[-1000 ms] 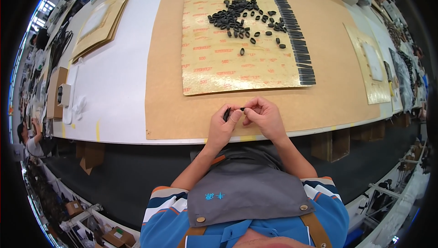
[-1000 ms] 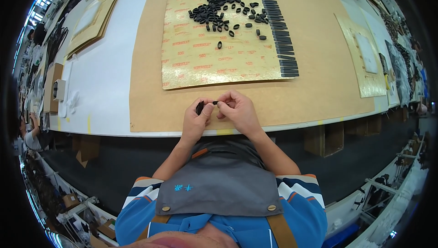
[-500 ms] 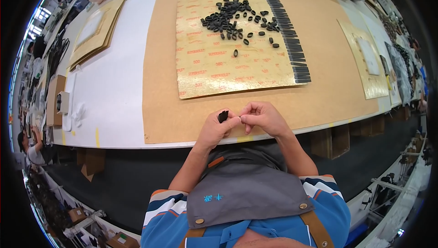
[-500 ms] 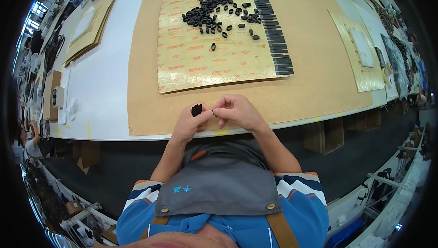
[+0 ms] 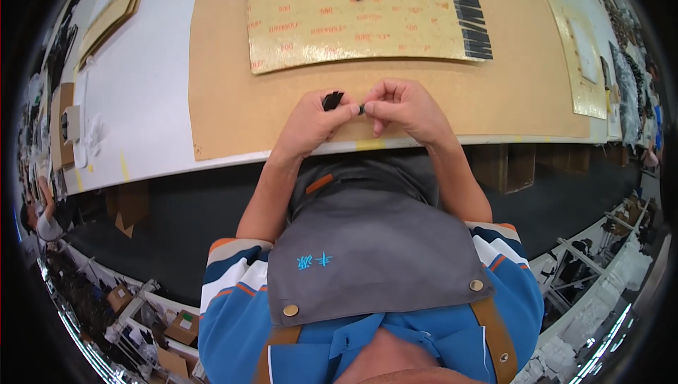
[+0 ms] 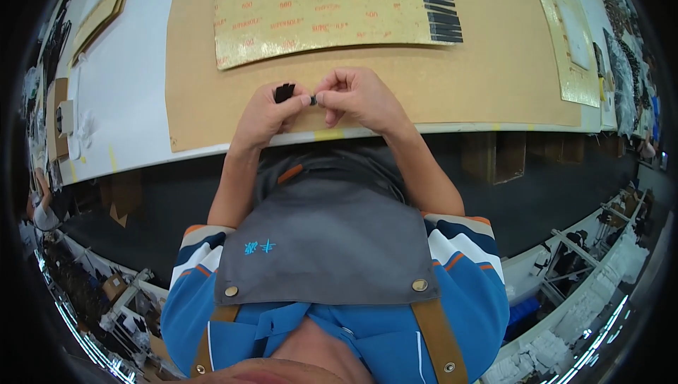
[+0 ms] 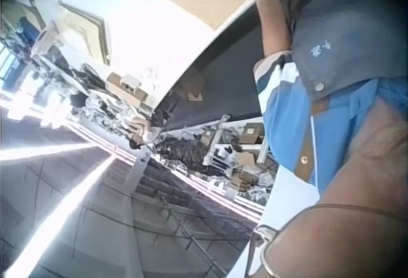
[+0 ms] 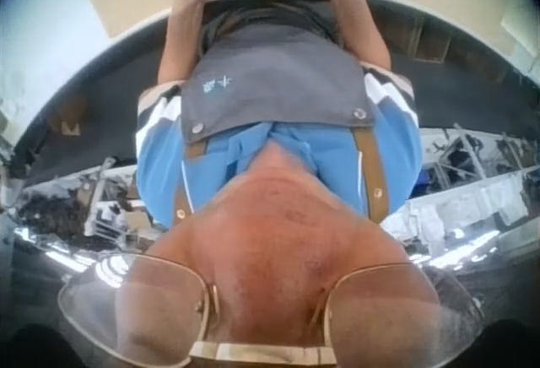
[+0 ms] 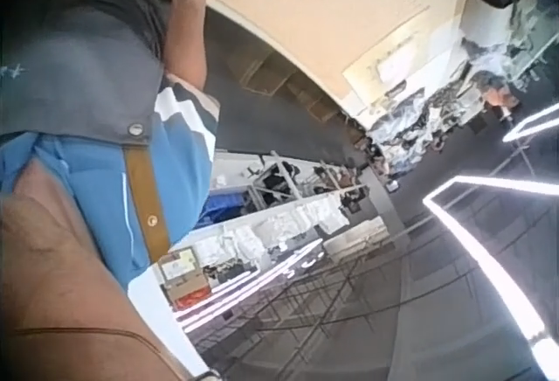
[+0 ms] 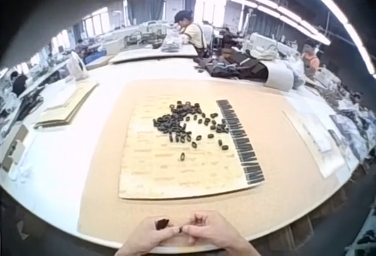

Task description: The recorder is manually assembling small black rubber or leather components by fitting them together or onto a template.

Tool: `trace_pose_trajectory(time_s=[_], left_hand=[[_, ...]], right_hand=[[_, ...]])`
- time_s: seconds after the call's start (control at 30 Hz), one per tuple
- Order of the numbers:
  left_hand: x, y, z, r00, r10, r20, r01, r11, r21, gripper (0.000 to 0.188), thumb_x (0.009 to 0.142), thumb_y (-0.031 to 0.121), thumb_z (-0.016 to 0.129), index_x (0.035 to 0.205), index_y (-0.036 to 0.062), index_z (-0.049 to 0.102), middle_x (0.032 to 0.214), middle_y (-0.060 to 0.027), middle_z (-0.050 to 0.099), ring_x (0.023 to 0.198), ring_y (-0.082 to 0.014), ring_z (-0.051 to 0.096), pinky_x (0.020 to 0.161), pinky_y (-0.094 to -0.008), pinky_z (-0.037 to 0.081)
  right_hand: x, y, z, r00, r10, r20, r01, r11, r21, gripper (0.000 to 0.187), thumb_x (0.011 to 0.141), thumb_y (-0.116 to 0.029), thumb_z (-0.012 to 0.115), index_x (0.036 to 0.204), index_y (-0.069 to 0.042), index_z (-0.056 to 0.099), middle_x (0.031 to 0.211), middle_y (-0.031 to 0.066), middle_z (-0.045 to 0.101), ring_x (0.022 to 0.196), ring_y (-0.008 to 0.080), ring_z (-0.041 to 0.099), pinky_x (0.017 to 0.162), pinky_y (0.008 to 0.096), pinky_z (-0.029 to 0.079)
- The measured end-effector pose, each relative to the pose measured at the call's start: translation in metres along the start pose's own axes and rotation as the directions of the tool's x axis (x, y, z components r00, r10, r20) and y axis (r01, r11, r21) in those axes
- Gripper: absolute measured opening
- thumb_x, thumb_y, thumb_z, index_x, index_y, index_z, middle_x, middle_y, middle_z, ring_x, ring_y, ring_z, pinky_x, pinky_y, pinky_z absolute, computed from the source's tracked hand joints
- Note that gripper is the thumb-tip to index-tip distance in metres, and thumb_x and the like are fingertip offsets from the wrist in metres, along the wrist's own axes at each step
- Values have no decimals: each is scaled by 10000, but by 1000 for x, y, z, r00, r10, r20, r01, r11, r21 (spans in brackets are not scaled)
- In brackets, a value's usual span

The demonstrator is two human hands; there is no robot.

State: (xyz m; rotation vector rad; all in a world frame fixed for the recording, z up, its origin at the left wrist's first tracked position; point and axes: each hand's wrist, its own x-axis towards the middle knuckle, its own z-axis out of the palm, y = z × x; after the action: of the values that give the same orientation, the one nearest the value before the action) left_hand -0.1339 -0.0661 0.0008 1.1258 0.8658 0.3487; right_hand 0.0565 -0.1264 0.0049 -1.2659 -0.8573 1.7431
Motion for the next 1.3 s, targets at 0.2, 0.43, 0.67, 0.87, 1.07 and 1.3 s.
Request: trace_pose_trajectory(time_s=[0.2, 0.43, 0.67, 0.87, 1.07, 1.3], left_hand=[[3, 3, 3, 998, -34, -44, 32, 998, -53, 134, 813, 151, 607, 717, 59, 587, 528, 77, 415, 449, -15, 322, 400, -217, 239], [3, -1, 3, 999, -16, -33, 16, 1000, -13, 103, 828, 143, 597, 778, 54, 583, 506, 69, 392, 416, -21, 299, 382, -212, 221], [4, 5, 7, 997, -38, -63, 42, 997, 65, 145, 785, 151, 588, 670, 67, 565, 580, 81, 430, 525, -20, 340, 453, -229, 266], [5, 3, 7, 997, -33, -68, 39, 995, 88, 133, 779, 150, 587, 685, 59, 560, 612, 72, 451, 560, -26, 357, 482, -229, 287], [4, 4, 10, 996, -14, -93, 25, 993, 115, 134, 771, 148, 592, 689, 48, 557, 626, 59, 468, 598, -33, 382, 520, -227, 320], [5, 2, 10, 994, 9, -109, 7, 989, 150, 135, 765, 140, 588, 693, 32, 554, 622, 46, 472, 601, -39, 394, 531, -235, 344]], right_hand=[[-3, -1, -3, 993, -116, 22, 115, 993, 40, 182, 849, -65, 585, 999, 34, 561, 786, 76, 632, 729, 118, 628, 678, 231, 512], [0, 6, -21, 986, -124, 110, 115, 989, 89, 182, 868, -63, 581, 1019, 37, 595, 851, 123, 662, 791, 155, 655, 730, 253, 528], [0, -3, -18, 996, -28, 85, 26, 999, 19, 146, 856, -54, 600, 970, 37, 599, 820, 125, 657, 761, 179, 667, 700, 259, 545], [3, -4, -11, 999, -14, 36, 15, 1000, -13, 91, 821, -56, 631, 872, 1, 582, 755, 89, 645, 697, 139, 648, 660, 237, 527], [6, 1, -10, 1000, -6, 4, 6, 1000, -3, 109, 804, -67, 658, 841, -16, 570, 728, 71, 638, 656, 115, 629, 640, 228, 517], [6, 1, -8, 1000, 1, -3, -1, 1000, 0, 104, 806, -73, 660, 821, -40, 563, 703, 41, 630, 636, 90, 607, 626, 209, 491]])
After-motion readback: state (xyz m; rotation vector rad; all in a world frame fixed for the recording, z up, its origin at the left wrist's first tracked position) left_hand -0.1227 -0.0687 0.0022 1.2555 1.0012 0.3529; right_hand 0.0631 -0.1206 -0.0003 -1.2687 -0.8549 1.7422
